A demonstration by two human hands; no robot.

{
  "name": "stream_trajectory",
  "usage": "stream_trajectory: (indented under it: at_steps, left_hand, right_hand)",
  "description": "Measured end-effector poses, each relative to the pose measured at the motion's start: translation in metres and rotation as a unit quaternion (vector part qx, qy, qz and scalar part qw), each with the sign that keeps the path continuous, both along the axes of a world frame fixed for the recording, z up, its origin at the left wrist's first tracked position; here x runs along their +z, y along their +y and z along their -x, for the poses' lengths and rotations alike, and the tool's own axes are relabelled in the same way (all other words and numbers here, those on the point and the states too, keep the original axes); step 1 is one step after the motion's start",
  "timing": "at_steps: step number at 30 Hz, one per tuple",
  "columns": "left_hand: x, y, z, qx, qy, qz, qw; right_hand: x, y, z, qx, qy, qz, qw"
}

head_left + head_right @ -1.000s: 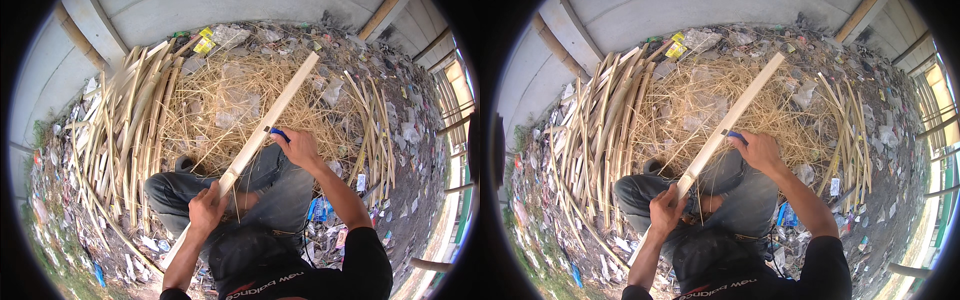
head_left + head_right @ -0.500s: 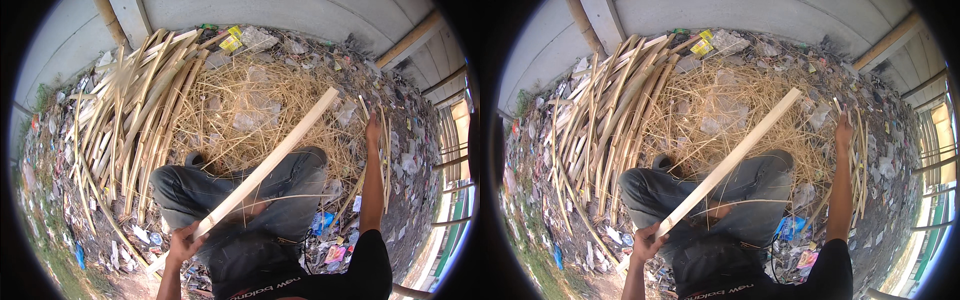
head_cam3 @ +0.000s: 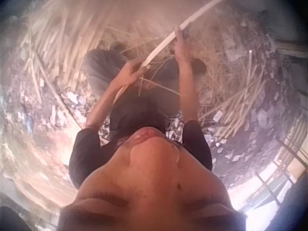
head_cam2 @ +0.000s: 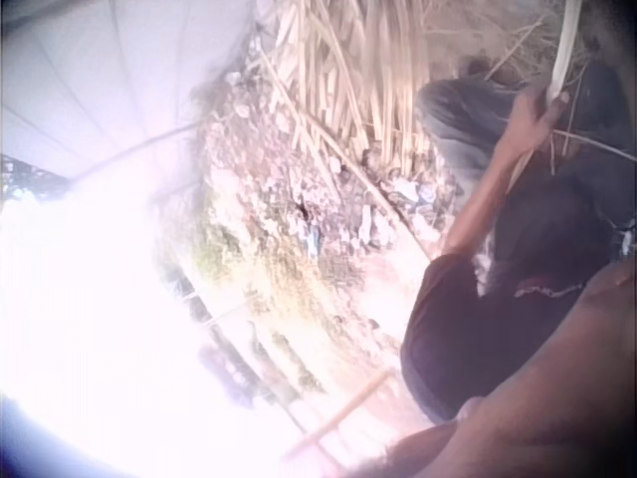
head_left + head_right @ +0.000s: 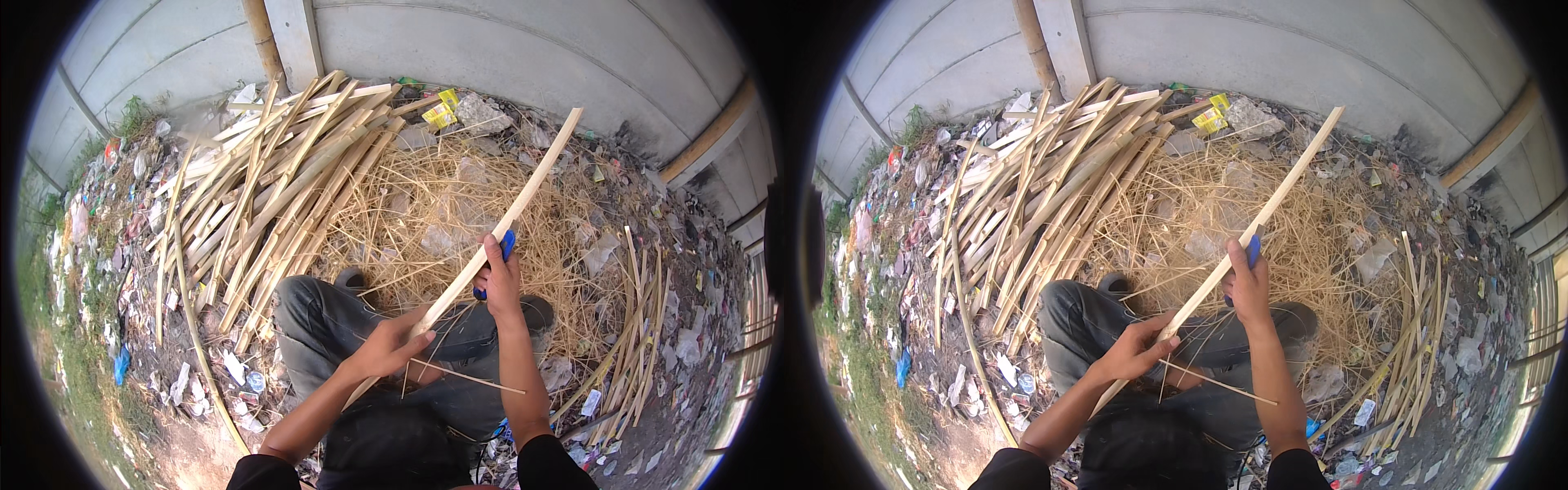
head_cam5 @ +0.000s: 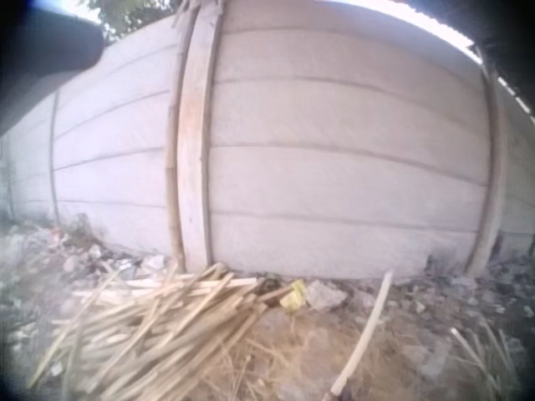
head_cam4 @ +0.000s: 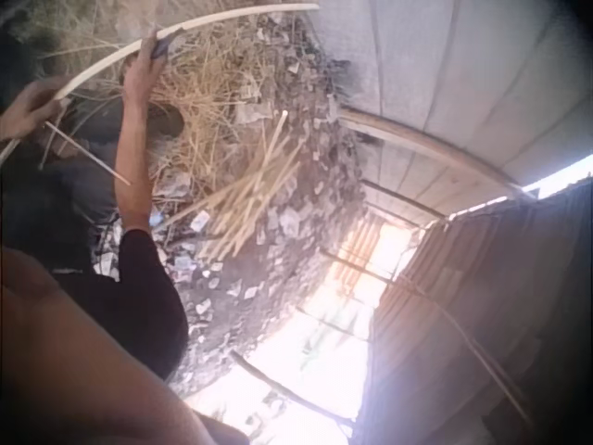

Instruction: The person sits on the ground and uses a blue utility knife to shave thin strips off a long bamboo pole. They hold the pole with their left hand and scrape the blade along its length with their right hand, creating a pile of bamboo shavings on the ground.

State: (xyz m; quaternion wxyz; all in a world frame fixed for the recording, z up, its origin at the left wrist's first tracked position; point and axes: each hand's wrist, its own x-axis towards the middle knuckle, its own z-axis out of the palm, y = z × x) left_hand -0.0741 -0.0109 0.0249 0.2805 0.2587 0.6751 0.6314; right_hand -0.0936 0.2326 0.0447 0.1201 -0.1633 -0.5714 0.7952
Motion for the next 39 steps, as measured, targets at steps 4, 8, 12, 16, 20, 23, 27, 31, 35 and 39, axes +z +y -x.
stream_trajectory:
  at_steps: [4, 8, 12, 16, 20, 23, 27, 31, 35, 39]
  left_hand:
    - [0.015, 0.005, 0.006, 0.037, -0.116, -0.053, 0.991]
    - [0.026, -0.002, 0.015, 0.093, -0.139, -0.044, 0.985]
    - [0.029, -0.006, 0.023, 0.102, -0.1, -0.03, 0.989]
    - [0.01, -0.011, 0.017, 0.1, -0.057, -0.037, 0.993]
    - [0.001, -0.023, 0.006, 0.118, -0.03, -0.001, 0.993]
    - [0.002, -0.036, -0.012, 0.1, -0.029, -0.04, 0.994]
    - [0.017, -0.039, -0.017, -0.002, -0.014, -0.01, 1.0]
    - [0.023, -0.028, -0.005, 0.073, 0.008, -0.015, 0.997]
    - [0.018, -0.036, 0.004, 0.11, -0.04, -0.026, 0.993]
    - [0.009, -0.027, 0.003, 0.112, -0.066, -0.027, 0.991]
  right_hand:
    - [0.004, -0.012, -0.008, 0.094, 0.083, -0.223, 0.967]
    - [0.034, -0.035, -0.036, 0.14, 0.014, -0.487, 0.862]
    - [0.04, -0.048, -0.051, 0.196, 0.024, -0.572, 0.796]
    - [0.042, -0.053, -0.053, 0.222, -0.004, -0.64, 0.736]
    - [0.039, -0.02, -0.023, 0.141, 0.007, -0.635, 0.759]
    - [0.048, 0.03, -0.005, 0.111, -0.083, -0.626, 0.767]
    - [0.003, 0.002, -0.036, 0.186, 0.022, -0.658, 0.73]
    - [0.035, -0.009, -0.033, 0.112, -0.039, -0.579, 0.807]
    - [0.057, -0.017, -0.048, 0.149, 0.007, -0.57, 0.808]
    - [0.04, -0.053, -0.068, 0.213, 0.057, -0.632, 0.743]
